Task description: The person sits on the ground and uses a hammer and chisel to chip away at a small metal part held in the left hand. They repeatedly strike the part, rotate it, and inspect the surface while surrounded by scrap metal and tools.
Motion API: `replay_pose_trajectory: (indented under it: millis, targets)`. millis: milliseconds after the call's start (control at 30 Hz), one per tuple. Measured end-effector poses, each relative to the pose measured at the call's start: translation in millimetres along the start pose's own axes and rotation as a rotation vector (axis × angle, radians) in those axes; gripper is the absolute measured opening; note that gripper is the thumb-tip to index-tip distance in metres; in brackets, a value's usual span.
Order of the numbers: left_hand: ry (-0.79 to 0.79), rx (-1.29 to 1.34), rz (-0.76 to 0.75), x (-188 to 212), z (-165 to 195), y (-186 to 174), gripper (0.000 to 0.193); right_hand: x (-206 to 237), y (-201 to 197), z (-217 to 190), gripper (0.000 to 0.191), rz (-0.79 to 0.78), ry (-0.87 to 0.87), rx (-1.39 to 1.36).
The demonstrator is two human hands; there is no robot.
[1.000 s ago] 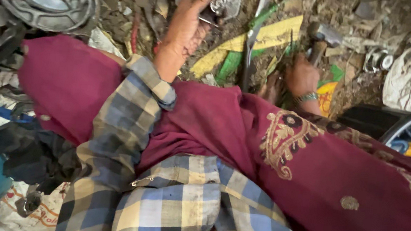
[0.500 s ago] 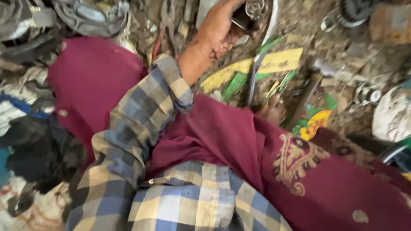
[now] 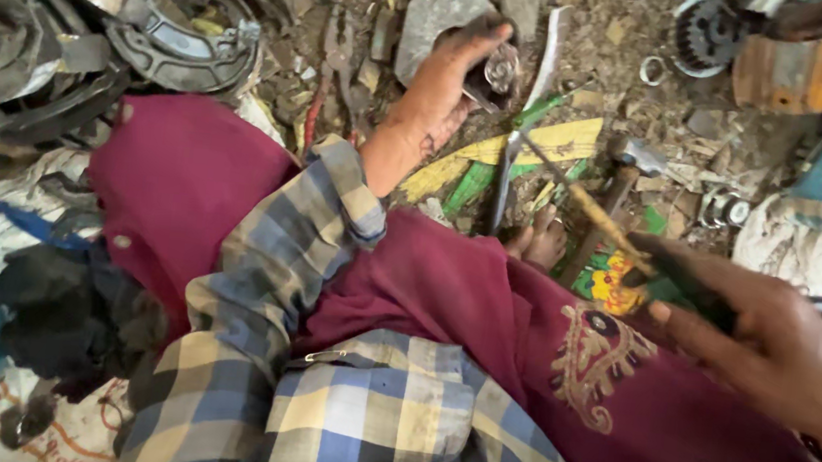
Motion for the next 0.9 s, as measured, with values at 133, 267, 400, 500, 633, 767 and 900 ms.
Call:
replay_pose_trajectory:
  millis: [133, 267, 400, 500, 633, 767, 900]
  targets:
    - [-0.163, 0.300, 0.110, 19.5, -19.9, -4.7, 0.044, -4.5, -21.7, -21.6, 0.052, 0.347, -0.311, -0.088]
    - [-0.105, 0.182, 0.028, 25.1, -19.8, 9.2, 0.041, -12.0, -21.5, -15.5, 0.054, 0.333, -0.182, -0.020]
    - [-0.061, 0.093, -0.008, 32.8, -16.6, 12.4, 0.037, -16.9, -19.5, -17.5, 0.054, 0.292, -0.161, 0.012]
    - [-0.050, 0.080, -0.044, 34.1, -16.7, 13.5, 0.034, -15.9, -22.0, -23.5, 0.056, 0.321, -0.238, -0.035]
    - [-0.035, 0.093, -0.055, 36.0, -17.3, 16.4, 0.029, -12.9, -22.9, -26.9, 0.059, 0.344, -0.291, -0.065]
    - [-0.030, 0.093, -0.076, 38.1, -12.4, 23.5, 0.026, -13.1, -20.2, -24.4, 0.060, 0.327, -0.259, -0.033]
    - [-0.043, 0.128, -0.086, 43.3, -5.5, 31.9, 0.023, -13.5, -18.8, -23.4, 0.059, 0.317, -0.269, -0.048]
Point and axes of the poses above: each hand's wrist, its own x-axis away from the middle knuckle, its own y-axis out of the palm, z = x × y, the point moved 6 cm from there along -x, towards the middle knuckle, and after that the axes turned 13 degrees about x, right-handed, at the moved point
